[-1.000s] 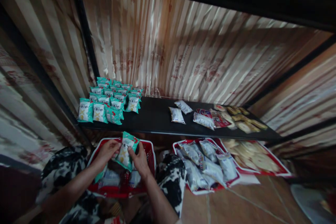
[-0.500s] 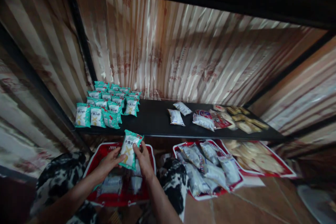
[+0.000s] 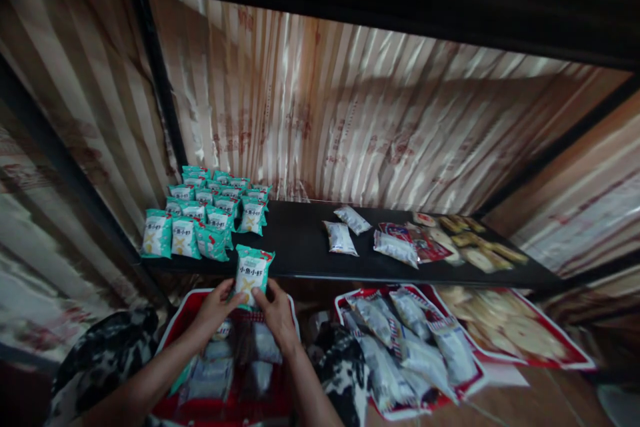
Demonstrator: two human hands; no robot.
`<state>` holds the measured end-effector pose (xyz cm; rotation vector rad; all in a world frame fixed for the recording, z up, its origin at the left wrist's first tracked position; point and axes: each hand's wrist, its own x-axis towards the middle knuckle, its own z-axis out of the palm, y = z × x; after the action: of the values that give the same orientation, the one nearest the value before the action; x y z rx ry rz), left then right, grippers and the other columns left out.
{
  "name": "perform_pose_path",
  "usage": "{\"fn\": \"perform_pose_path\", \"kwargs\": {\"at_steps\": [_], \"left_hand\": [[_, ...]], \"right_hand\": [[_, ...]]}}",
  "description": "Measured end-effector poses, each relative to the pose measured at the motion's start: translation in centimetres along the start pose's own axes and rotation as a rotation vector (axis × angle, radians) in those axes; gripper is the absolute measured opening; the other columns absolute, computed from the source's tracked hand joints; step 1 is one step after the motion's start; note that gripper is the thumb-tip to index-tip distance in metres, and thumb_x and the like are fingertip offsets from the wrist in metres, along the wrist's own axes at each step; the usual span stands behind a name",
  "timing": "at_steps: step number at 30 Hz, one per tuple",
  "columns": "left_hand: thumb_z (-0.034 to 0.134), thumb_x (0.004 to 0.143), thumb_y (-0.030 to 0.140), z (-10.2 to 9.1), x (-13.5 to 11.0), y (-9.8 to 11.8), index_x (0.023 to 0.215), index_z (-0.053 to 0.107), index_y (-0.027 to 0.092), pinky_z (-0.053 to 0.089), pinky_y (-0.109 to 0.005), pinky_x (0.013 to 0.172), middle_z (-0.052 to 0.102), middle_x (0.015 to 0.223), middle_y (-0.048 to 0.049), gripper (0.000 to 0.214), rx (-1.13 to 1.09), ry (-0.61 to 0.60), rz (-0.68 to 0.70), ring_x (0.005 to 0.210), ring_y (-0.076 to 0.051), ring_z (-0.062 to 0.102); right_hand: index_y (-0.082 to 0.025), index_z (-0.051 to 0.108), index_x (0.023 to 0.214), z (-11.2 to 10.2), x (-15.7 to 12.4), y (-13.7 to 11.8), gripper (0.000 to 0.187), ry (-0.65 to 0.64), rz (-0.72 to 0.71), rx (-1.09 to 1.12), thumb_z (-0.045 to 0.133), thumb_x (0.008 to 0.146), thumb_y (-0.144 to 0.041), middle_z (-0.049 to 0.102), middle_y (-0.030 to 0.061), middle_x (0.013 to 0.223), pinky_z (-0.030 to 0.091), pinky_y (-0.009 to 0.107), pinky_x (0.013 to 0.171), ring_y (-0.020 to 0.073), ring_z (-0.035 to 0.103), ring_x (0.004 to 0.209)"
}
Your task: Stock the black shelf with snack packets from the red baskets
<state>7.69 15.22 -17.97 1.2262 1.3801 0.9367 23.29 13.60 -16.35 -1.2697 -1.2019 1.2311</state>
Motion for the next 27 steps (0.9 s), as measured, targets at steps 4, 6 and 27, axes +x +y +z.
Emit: {"fn": "perform_pose_path", "kwargs": {"at_steps": [4,6,27], "left_hand": [[0.057,0.073,0.038,0.5,1.6,0.0,0.111,0.059,0.015,0.041,-0.040,0.097,0.062,0.118,-0.0128,0.045,0.319,0.140,0.151,0.112,-0.028,0.055],[0.051,0.077,0.033,0.9,2.0,0.0,0.115,0.057,0.015,0.038,-0.042,0.102,0.059,0.122,-0.0132,0.042,0.426,0.194,0.273,0.117,-0.027,0.051],[0.039,0.079,0.013,2.6,7.8,-1.7,0.135,0.038,0.016,0.029,-0.042,0.110,0.030,0.148,-0.0106,0.056,0.546,0.224,0.476,0.136,-0.023,0.029]], "right_hand": [[-0.017,0.064,0.104,-0.3,2.6,0.3,0.045,0.041,-0.040,-0.050,0.062,0.074,-0.050,0.071,0.0057,0.094,0.050,0.038,0.082,0.0243,0.063,0.088],[-0.016,0.063,0.104,-0.4,4.0,0.6,0.046,0.072,-0.063,-0.063,0.062,0.074,-0.050,0.071,0.0064,0.093,0.051,0.038,0.080,0.0242,0.064,0.086],[-0.019,0.055,0.123,1.0,14.3,3.5,0.046,0.173,-0.269,-0.405,0.053,0.080,-0.036,0.060,0.0096,0.116,0.042,0.037,0.095,0.0231,0.054,0.107]]}}
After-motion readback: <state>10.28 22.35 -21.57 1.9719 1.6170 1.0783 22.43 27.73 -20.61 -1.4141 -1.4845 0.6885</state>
